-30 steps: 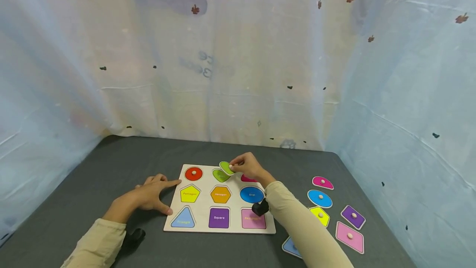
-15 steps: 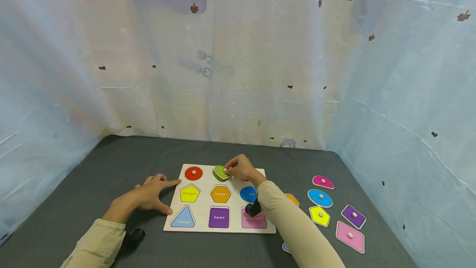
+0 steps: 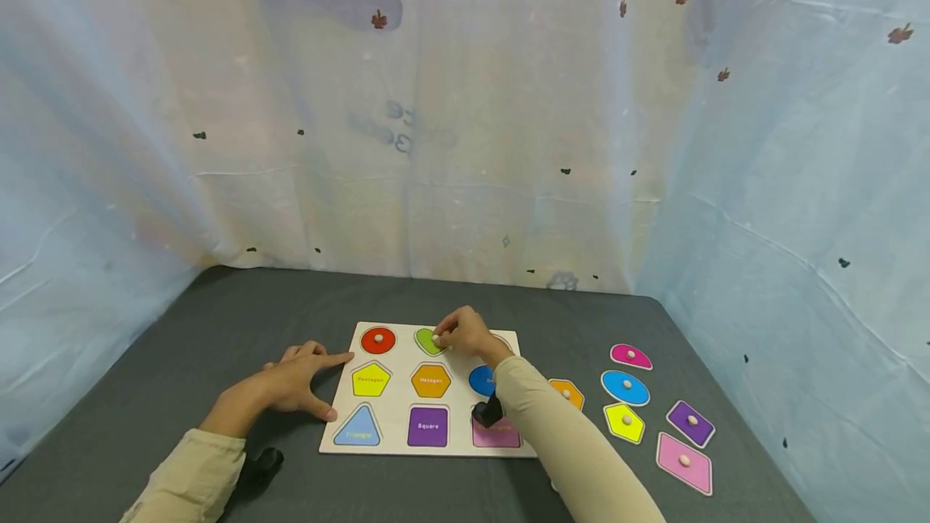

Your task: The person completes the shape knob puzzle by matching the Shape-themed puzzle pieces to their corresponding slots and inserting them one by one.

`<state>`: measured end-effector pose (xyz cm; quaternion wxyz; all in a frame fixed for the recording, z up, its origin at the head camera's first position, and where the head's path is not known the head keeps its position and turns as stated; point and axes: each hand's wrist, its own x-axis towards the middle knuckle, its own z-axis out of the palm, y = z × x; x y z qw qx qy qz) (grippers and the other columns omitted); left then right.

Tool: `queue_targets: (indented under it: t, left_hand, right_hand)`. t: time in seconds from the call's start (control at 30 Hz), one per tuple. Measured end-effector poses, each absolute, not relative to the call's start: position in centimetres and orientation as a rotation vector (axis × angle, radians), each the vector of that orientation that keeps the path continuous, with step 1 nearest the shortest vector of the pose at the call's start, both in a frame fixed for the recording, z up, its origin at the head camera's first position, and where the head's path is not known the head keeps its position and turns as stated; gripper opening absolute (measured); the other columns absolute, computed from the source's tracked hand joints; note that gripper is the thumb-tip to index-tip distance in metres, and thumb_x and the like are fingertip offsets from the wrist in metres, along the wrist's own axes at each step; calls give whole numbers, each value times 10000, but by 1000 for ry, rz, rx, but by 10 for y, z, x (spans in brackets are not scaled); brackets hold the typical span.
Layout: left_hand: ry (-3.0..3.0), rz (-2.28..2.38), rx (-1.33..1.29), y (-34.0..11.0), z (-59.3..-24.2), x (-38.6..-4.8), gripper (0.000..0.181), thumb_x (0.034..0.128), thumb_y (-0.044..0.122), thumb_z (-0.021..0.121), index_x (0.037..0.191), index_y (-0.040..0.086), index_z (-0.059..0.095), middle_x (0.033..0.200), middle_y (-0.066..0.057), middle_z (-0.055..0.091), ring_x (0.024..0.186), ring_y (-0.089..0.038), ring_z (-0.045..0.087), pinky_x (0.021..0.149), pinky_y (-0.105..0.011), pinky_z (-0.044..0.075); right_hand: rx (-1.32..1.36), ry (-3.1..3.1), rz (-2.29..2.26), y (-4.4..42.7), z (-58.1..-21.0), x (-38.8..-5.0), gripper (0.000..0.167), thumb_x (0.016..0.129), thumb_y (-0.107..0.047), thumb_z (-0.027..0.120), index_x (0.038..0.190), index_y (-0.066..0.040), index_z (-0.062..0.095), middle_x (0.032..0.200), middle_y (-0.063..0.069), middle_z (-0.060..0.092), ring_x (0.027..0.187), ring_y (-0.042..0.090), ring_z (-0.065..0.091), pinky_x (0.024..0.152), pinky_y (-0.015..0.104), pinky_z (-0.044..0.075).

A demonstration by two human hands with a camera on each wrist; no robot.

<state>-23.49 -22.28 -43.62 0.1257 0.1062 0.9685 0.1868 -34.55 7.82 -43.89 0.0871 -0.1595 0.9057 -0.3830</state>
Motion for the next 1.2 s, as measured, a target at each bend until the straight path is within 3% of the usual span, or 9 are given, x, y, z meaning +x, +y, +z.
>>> queue_targets:
  t: [0.43, 0.87, 1.2]
  left_hand:
    - [2826, 524, 306, -222, -432, -238, 1007, 650, 445, 937, 1522, 256, 471, 1327, -144, 449, 1220, -397, 404, 931, -767, 325]
    - [2827, 527, 317, -223, -436, -238, 1014, 653, 451, 934, 1528, 249, 463, 1341, -155, 450, 1234, -414, 403, 932, -777, 322]
    - [2826, 541, 316, -222, -436, -235, 1015, 651, 465, 932, 1527, 252, 464, 1343, -147, 452, 1233, -407, 403, 922, -740, 336]
  right_hand:
    - [-477, 2702, -1084, 77, -438, -346, 96, 892, -68, 763, 976, -40, 799, 799, 32, 648, 754, 146, 522, 624, 200, 423]
    - [-491, 2644, -1146, 86, -435, -347, 200, 927, -212, 747, 1045, -53, 779, 987, 95, 699, 819, 179, 555, 687, 235, 493]
    - [-584, 2650, -1187, 108, -429, -334, 219, 959, -202, 704, 1097, -42, 760, 1018, 111, 710, 781, 170, 566, 632, 231, 501]
